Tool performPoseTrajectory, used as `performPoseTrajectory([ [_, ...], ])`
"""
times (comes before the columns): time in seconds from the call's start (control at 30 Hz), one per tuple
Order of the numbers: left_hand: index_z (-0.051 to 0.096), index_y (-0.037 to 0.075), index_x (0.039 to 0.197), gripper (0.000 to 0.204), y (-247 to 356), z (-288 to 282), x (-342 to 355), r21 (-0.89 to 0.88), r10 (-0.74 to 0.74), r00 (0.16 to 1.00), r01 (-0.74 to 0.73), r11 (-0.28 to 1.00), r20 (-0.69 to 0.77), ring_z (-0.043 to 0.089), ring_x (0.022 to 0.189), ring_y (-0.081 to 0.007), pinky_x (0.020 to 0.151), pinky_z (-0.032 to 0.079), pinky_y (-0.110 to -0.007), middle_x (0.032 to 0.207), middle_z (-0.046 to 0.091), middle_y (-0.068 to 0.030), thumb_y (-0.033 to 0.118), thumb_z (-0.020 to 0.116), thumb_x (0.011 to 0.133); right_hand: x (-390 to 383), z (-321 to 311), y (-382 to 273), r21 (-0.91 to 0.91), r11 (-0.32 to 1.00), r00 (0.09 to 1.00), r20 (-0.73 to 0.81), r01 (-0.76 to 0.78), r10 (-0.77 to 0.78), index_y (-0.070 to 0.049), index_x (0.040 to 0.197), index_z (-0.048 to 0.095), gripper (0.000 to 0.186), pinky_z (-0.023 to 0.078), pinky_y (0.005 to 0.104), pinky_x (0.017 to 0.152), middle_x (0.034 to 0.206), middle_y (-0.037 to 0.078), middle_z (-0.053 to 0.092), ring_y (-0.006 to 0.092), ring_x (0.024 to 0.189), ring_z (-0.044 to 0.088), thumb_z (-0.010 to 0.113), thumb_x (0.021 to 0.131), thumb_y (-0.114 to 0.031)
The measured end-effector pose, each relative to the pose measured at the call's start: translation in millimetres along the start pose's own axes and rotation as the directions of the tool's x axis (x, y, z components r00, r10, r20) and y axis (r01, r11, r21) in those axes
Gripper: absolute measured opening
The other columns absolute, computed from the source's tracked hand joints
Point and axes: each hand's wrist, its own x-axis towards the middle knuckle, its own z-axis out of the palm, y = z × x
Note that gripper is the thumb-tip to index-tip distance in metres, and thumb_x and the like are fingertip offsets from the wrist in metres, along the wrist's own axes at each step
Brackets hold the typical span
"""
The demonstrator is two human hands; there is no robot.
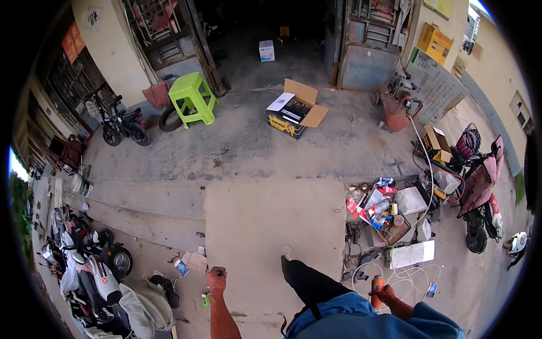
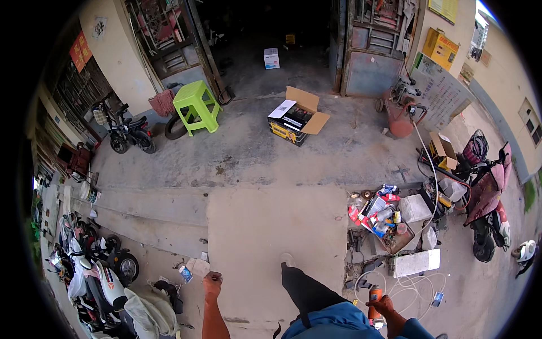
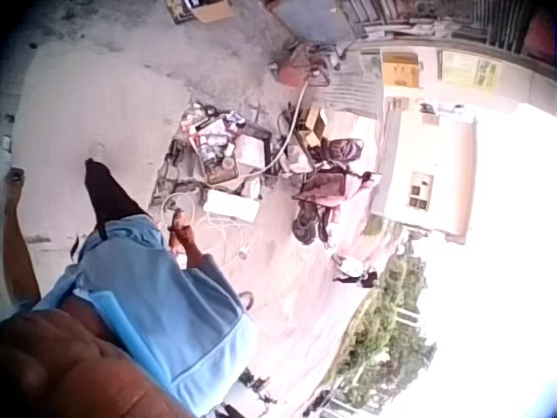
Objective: The person uses a power grinder to cut through a metal canister, then handles a smaller metal scrap by hand and continues grinding the canister.
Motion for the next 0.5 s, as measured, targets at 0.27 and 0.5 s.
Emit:
performPoseTrajectory([
  [0.27, 0.079, 0.003, 0.091, 0.016, -63.3, -49.3, -121.3, 0.124, -0.683, 0.695, 0.675, 0.728, 0.227, 0.072, 0.072, -0.0201, 0.064, 0.06, -0.033, 0.081, 0.076, -0.0112, 0.007, 0.079, 0.076, -12.0, -17.6, -250.0, -0.075, 0.992, 0.986, 0.137, 0.101, -0.09, 0.006, 0.096, 0.074, 0.075, 0.057, 0.0411, 0.08, 0.096, 0.02, 0.076, 0.0284, 0.094, 0.074, 0.09, 0.061, -0.058],
  [0.5, 0.078, 0.004, 0.1, 0.02, -19.7, -67.6, -61.8, -0.088, -0.737, 0.63, 0.771, 0.63, 0.245, 0.07, 0.066, -0.0193, 0.058, 0.058, -0.033, 0.082, 0.075, -0.0113, 0.01, 0.077, 0.081, 20.6, -75.8, -556.5, 0.048, 0.876, 0.871, -0.153, 0.479, -0.468, 0.004, 0.09, 0.07, 0.057, 0.057, 0.0406, 0.077, 0.094, 0.021, 0.072, 0.0286, 0.088, 0.073, 0.089, 0.069, -0.046],
])
